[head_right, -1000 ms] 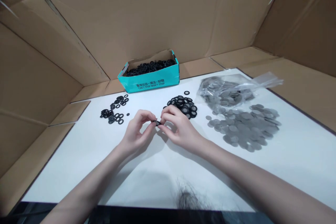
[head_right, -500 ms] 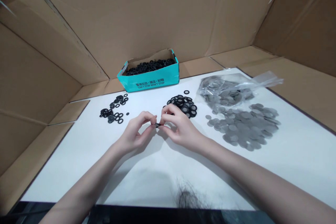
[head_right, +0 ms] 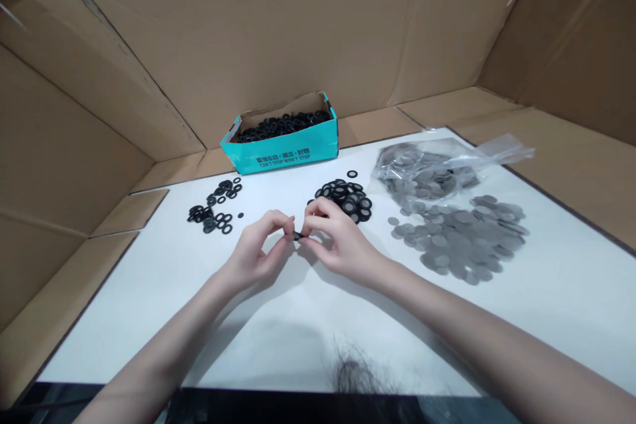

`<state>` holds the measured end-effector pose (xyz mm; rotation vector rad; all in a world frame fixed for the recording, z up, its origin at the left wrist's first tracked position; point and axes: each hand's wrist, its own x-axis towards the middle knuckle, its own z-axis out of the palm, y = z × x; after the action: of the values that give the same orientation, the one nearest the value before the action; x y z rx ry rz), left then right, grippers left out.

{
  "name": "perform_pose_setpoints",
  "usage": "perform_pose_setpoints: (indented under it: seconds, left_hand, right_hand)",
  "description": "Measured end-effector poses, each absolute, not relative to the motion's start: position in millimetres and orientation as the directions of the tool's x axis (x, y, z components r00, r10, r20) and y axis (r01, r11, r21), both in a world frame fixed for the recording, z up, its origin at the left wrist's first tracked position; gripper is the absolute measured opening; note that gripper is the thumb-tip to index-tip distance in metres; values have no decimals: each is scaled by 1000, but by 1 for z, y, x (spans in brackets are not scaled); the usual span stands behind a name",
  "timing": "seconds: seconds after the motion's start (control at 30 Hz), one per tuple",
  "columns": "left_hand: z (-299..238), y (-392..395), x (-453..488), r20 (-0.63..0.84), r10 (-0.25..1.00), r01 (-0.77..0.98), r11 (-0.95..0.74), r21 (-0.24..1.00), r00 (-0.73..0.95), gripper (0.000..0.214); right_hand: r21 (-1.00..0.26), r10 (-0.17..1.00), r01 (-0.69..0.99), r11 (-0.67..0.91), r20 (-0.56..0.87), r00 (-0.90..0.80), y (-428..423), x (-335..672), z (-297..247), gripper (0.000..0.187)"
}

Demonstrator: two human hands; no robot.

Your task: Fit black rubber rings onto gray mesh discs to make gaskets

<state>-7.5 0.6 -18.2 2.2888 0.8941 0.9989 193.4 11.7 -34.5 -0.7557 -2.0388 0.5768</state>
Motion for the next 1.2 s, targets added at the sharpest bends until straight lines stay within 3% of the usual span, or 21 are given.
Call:
perform_pose_setpoints:
  seconds: [0.27,0.63,1.2]
  left_hand:
    - [-14,0,-7,433,678,410,-718,562,594,19]
    - [-19,1,-9,392,780,338,-583,739,488,15]
    - [-19,-1,-6,269,791,359,-515,778,549,12]
  right_hand:
    - [-588,677,338,734,599,-428,12,193,-37,14]
    - [-594,694,360,720,600,-398,13,198,-33,9]
    - [-709,748,290,643,499,-437,10,194,-29,15]
